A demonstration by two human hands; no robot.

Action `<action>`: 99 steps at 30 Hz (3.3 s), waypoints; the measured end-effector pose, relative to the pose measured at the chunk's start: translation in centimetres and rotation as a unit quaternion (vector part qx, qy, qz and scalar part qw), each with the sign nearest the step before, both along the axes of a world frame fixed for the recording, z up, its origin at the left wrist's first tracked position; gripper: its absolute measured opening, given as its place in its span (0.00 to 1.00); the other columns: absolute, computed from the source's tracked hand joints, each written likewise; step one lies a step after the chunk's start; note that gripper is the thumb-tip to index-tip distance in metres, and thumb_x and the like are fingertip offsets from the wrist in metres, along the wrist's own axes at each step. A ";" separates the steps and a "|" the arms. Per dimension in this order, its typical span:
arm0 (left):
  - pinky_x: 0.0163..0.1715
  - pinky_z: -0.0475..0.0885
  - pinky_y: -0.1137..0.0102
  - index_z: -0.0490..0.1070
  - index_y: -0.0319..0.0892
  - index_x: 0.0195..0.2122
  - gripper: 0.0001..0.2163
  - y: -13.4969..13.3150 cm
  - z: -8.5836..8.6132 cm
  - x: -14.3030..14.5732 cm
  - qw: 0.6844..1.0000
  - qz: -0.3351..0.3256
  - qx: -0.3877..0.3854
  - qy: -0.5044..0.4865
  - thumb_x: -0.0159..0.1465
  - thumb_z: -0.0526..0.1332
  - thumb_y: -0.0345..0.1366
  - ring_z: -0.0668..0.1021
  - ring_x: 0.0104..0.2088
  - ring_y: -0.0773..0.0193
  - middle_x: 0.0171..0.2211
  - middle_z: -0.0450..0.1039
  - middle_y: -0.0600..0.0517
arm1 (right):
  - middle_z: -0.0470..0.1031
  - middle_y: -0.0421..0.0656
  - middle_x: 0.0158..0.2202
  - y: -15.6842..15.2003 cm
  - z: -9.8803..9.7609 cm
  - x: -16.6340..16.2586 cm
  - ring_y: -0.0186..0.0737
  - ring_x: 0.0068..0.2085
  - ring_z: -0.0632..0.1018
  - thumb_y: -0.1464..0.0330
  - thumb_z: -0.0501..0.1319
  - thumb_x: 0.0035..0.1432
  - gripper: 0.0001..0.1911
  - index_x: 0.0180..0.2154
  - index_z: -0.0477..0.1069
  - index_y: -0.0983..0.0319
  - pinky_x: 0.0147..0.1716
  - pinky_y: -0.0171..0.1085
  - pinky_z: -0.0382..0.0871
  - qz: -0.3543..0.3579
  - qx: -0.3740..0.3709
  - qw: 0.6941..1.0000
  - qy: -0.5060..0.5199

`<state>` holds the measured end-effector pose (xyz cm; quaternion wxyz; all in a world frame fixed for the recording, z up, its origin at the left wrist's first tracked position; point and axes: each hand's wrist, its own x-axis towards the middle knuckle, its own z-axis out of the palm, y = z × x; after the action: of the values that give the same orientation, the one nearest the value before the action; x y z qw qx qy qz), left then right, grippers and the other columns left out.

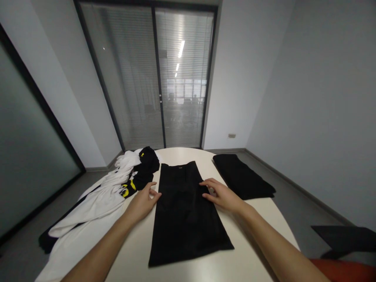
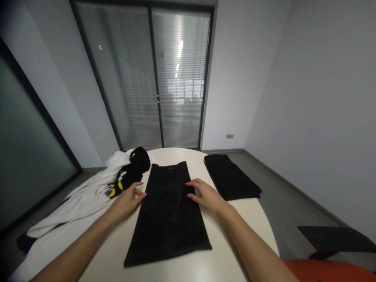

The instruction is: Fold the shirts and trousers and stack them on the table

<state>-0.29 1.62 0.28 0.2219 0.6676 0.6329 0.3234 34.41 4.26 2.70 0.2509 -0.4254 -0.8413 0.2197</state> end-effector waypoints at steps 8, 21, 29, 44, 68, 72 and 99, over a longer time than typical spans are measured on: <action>0.33 0.66 0.69 0.64 0.41 0.58 0.28 -0.2 -0.6 0.0 0.996 -0.071 -0.040 -0.029 0.59 0.62 0.46 0.78 0.32 0.58 0.31 0.76 0.52 | 0.76 0.45 0.45 0.6 -0.8 0.3 0.42 0.41 0.76 0.65 0.70 0.52 0.22 0.50 0.76 0.58 0.42 0.39 0.70 0.017 -0.082 0.996 -0.034; 0.25 0.59 0.71 0.72 0.42 0.40 0.16 -2.1 1.9 0.7 0.980 -0.129 -0.144 0.048 0.58 0.63 0.49 0.72 0.26 0.63 0.25 0.71 0.56 | 0.77 0.47 0.41 0.1 0.1 1.4 0.38 0.34 0.75 0.57 0.66 0.55 0.22 0.47 0.76 0.63 0.35 0.37 0.69 -0.032 -0.119 0.992 -0.018; 0.27 0.59 0.72 0.68 0.43 0.35 0.11 -2.4 3.6 1.2 0.974 -0.194 -0.113 -0.019 0.60 0.61 0.46 0.69 0.27 0.66 0.26 0.68 0.56 | 0.72 0.39 0.29 -0.1 0.0 1.0 0.35 0.30 0.70 0.58 0.66 0.56 0.14 0.36 0.73 0.62 0.29 0.34 0.62 0.010 -0.172 0.985 -0.010; 0.38 0.71 0.65 0.66 0.42 0.47 0.22 0.9 -1.6 1.2 0.968 -0.058 -0.011 -0.243 0.57 0.65 0.50 0.77 0.35 0.60 0.29 0.70 0.55 | 0.71 0.41 0.38 2.6 -3.4 -1.2 0.39 0.39 0.73 0.56 0.61 0.61 0.22 0.53 0.66 0.59 0.40 0.39 0.68 -0.030 -0.117 0.976 0.182; 0.56 0.69 0.60 0.68 0.43 0.51 0.17 0.8 -1.7 1.9 0.974 -0.096 0.021 -0.202 0.61 0.60 0.39 0.75 0.56 0.56 0.54 0.73 0.45 | 0.75 0.40 0.34 2.2 -2.7 -0.9 0.37 0.31 0.71 0.60 0.59 0.62 0.13 0.45 0.72 0.59 0.32 0.35 0.62 -0.061 -0.037 0.996 0.049; 0.54 0.70 0.61 0.70 0.44 0.49 0.14 1.1 -2.1 1.7 0.981 -0.093 0.050 -0.164 0.63 0.58 0.39 0.76 0.54 0.56 0.52 0.74 0.45 | 0.75 0.39 0.34 2.2 -2.6 -0.4 0.37 0.31 0.71 0.59 0.58 0.63 0.13 0.45 0.72 0.58 0.32 0.35 0.63 -0.047 -0.049 0.997 0.048; 0.35 0.76 0.64 0.63 0.40 0.58 0.26 2.3 -3.4 1.3 0.980 0.047 0.061 -0.181 0.59 0.62 0.43 0.80 0.29 0.62 0.48 0.76 0.41 | 0.76 0.50 0.50 2.6 -3.1 -1.1 0.43 0.38 0.78 0.64 0.59 0.62 0.30 0.64 0.58 0.56 0.40 0.40 0.70 -0.158 0.010 0.987 0.012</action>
<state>1.03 3.96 -3.13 0.2765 0.5794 0.5923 0.4869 33.31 6.82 -0.37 0.2967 -0.5476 -0.7626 0.1746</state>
